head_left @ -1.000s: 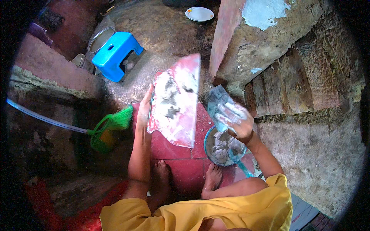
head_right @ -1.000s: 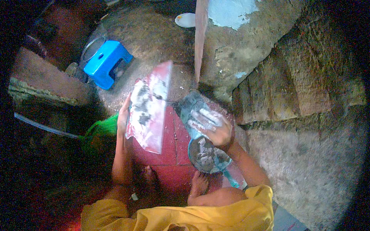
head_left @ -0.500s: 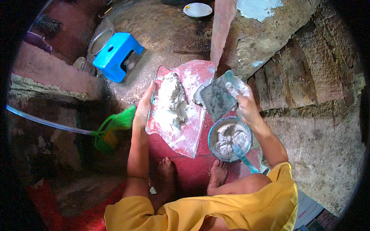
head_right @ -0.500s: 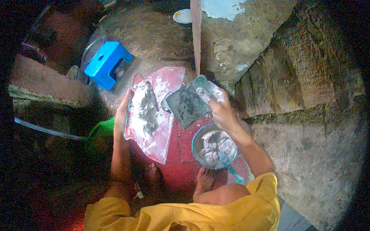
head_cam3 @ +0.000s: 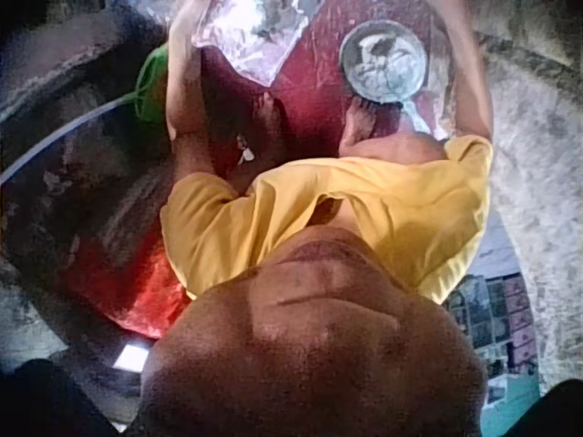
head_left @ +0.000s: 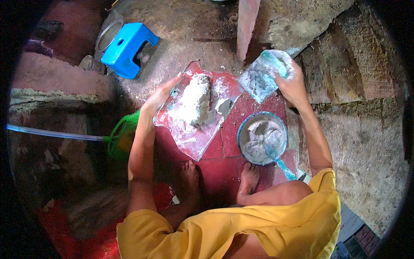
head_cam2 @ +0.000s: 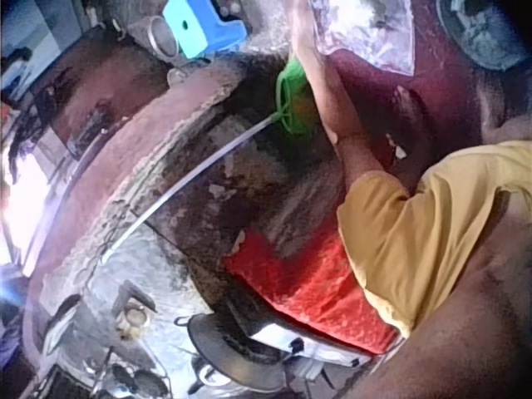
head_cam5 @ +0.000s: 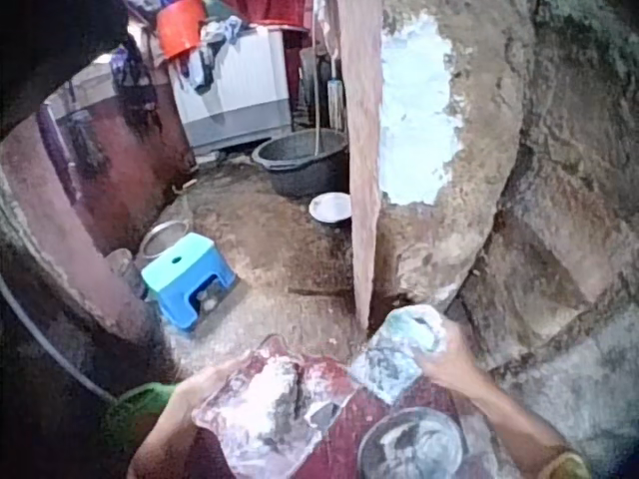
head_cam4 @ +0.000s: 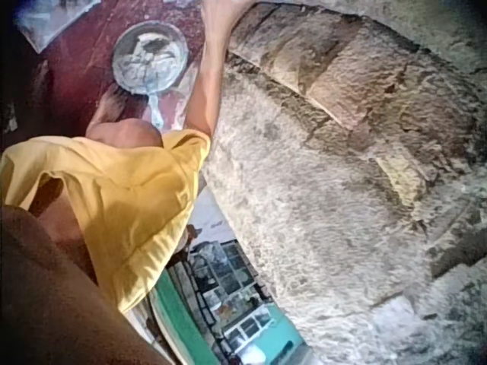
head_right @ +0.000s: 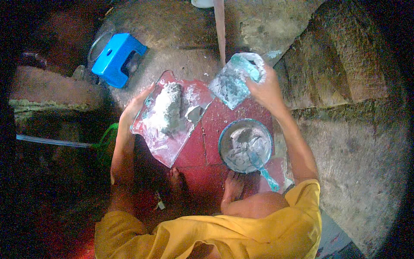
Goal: The person applies white plaster to a stone wall using a small metal trowel, taking the plaster from a plastic tray held in the other hand.
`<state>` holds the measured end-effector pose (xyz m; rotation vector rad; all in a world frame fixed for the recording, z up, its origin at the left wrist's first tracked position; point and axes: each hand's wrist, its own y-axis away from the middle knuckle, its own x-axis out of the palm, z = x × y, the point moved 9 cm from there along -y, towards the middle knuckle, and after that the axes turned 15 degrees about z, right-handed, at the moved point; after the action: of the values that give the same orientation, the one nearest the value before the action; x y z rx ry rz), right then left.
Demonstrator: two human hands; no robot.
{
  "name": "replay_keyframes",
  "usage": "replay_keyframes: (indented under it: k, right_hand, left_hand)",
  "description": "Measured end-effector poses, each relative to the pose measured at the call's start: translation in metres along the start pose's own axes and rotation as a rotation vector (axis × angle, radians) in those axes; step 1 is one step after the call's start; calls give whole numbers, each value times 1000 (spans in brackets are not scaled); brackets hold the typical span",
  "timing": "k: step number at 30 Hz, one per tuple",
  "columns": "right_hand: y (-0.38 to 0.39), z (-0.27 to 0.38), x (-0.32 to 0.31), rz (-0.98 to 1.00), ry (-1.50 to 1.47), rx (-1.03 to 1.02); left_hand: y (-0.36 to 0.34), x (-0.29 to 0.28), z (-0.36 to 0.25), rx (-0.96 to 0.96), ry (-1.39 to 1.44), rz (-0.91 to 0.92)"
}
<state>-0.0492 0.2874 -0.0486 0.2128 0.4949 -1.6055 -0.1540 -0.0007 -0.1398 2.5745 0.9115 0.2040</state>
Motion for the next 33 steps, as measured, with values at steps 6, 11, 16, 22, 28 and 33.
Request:
replay_keyframes:
  k: [6, 11, 16, 22, 28, 33]
  right_hand:
    - [9, -30, 47, 129, -124, 23]
    - [14, -24, 76, 244, -201, 66]
    - [30, -40, 95, 260, -179, 107]
    - [12, 0, 36, 55, -398, 41]
    - [36, 51, 14, -136, -112, -248]
    - [66, 80, 80, 235, 710, -686]
  left_hand:
    - [-18, 25, -1, -43, 183, 67]
    - [-27, 45, 15, -91, 436, 114]
    - [-40, 37, 38, -23, 575, 116]
    - [-36, 10, 52, 27, 354, -11]
    - [-10, 52, 3, 59, 820, 63]
    - [-16, 50, 0, 159, 975, 134]
